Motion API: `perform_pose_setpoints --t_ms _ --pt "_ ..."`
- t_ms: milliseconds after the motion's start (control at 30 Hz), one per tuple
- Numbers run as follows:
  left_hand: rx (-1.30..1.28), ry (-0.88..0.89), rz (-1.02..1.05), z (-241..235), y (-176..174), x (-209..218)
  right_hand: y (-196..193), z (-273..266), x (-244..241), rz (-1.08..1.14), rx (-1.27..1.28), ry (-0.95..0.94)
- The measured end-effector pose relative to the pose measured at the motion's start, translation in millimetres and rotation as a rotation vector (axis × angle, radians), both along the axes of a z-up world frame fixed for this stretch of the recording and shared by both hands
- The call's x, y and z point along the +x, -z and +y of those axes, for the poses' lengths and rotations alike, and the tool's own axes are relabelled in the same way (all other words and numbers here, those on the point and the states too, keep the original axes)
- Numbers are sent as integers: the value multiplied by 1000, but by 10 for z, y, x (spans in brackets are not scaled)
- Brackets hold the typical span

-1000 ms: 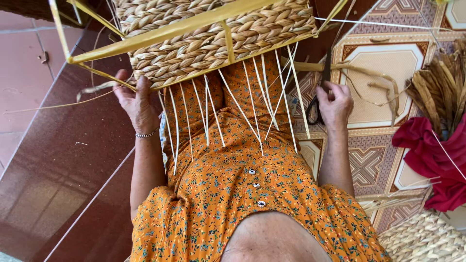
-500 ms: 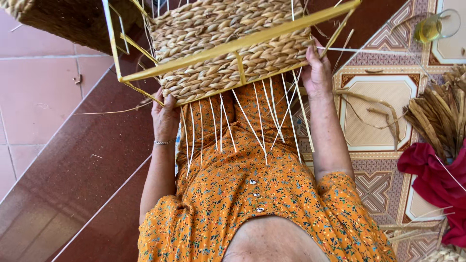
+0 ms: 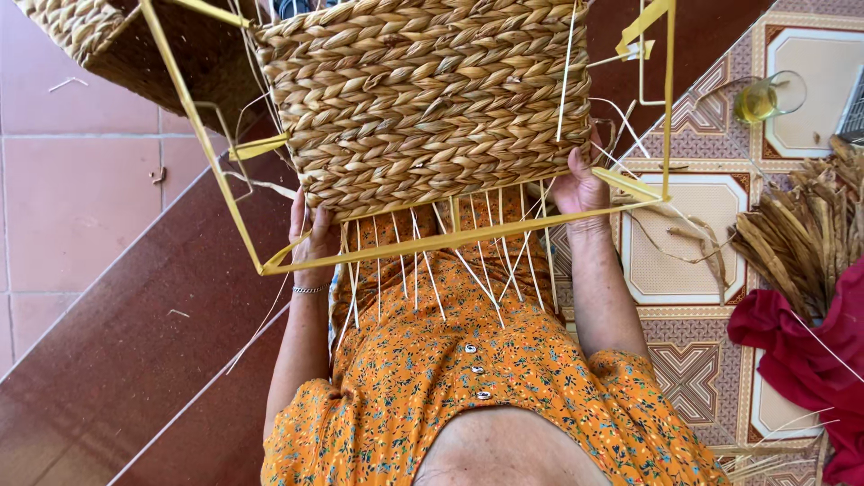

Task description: The person weaves a basket using dried palm leaves, trimming excess strands with scissors and securing the frame with a yellow ribbon. They adjust the basket's position and continue weaving the edges.

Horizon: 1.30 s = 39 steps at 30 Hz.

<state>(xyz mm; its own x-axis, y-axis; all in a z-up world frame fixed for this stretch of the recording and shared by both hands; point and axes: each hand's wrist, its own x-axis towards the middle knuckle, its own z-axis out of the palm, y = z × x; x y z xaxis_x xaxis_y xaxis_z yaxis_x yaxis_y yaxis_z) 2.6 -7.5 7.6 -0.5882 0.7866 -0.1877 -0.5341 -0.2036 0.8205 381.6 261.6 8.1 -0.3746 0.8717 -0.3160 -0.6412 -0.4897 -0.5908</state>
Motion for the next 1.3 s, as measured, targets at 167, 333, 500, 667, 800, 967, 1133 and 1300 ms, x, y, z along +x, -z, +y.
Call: perform_pose_setpoints --t_ms 167,333,500,667,800,967,1133,1300 --pt "44 -33 -82 24 36 3 -434 -78 -131 27 181 13" --pt "-55 -51 26 10 59 29 -745 -252 -133 18 267 -8" --pt "-220 -33 372 52 -15 -171 -1017 -282 -218 -51 516 -60" --pt "-20 -6 358 55 60 -312 -1426 -159 -309 -284 688 75" --pt "102 -37 -44 260 111 -431 -1786 -268 -755 -585 779 103" --pt "71 -124 -165 34 197 -603 -1726 -449 -1304 -333 741 143" --pt "32 -75 -43 126 63 -733 -1437 -469 -1184 -381 698 221" --pt "51 91 83 670 -263 -485 -1188 -443 -480 -460 517 477"
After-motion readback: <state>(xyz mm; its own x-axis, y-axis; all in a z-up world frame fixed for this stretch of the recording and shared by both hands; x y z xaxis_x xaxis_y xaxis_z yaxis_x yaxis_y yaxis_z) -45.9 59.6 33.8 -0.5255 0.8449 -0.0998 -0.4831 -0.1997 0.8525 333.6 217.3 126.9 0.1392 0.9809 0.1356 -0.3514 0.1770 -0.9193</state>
